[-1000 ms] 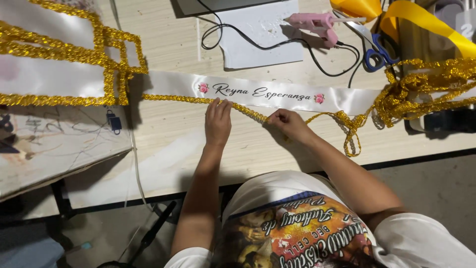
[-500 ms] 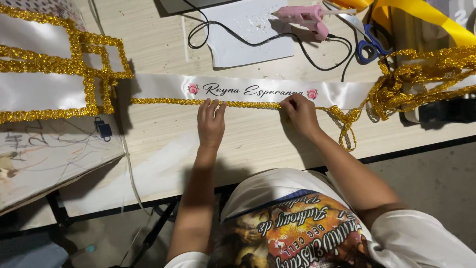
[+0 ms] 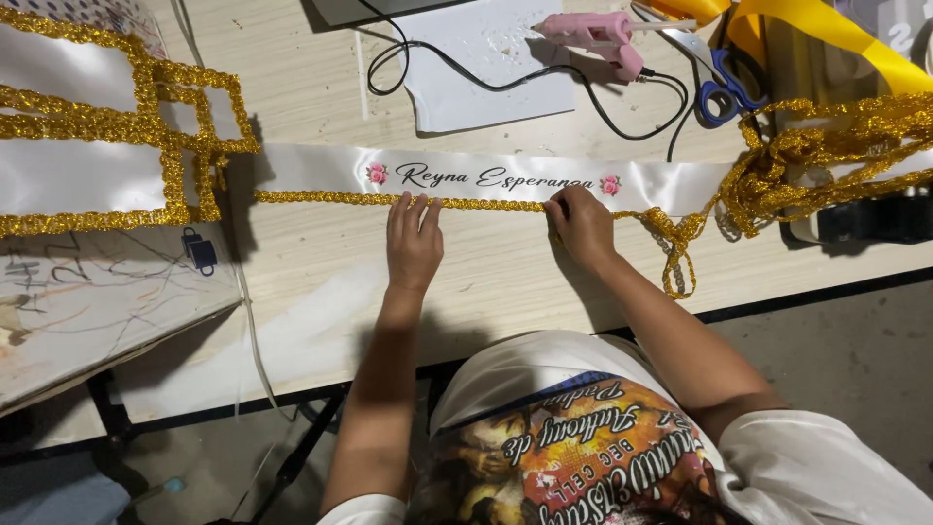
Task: Gluing decorative gold trim onto a white satin sash using a hot glue gun.
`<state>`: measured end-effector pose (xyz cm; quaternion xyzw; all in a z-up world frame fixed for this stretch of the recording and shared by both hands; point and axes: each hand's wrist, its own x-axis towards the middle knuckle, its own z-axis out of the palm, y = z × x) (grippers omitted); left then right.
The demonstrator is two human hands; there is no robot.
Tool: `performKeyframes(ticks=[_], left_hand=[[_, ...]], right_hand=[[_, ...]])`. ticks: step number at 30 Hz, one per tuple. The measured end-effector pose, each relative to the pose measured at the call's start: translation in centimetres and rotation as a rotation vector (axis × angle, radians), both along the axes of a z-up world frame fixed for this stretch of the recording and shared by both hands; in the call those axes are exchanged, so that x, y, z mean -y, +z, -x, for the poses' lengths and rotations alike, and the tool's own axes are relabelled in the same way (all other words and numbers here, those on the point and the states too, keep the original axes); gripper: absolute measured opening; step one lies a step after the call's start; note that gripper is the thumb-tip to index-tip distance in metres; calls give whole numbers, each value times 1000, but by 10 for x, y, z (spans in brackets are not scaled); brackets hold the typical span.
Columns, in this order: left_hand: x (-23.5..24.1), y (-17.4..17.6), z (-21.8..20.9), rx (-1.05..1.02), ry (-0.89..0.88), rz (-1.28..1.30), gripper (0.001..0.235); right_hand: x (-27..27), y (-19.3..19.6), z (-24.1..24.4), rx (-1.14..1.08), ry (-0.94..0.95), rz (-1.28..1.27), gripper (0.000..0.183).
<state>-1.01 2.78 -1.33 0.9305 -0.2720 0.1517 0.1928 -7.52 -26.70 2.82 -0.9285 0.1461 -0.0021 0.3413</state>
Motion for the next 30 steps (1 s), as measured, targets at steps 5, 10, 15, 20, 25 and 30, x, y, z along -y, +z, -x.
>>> performKeyframes(ticks=[5,10,15,20,25,30], left_hand=[[1,17,3,-9,-98,-81,54],[1,14,6,14,-123,-107,56],[1,14,7,8,-107,-105,54],[1,16,7,-3,-105,-107,53],[1,19,5,24,-98,-126,54],[2,18,7,-16,-84,-85,52]], right_hand=[[-3,-4,3,34,18,37,18],[-8,-6,7,148,99,172,15],[-14,-6,12,359,138,358,13],[-20,12,20,411,128,364,15],[-56,38,15,457,328,416,24],[-67,23,18,410,386,400,33]])
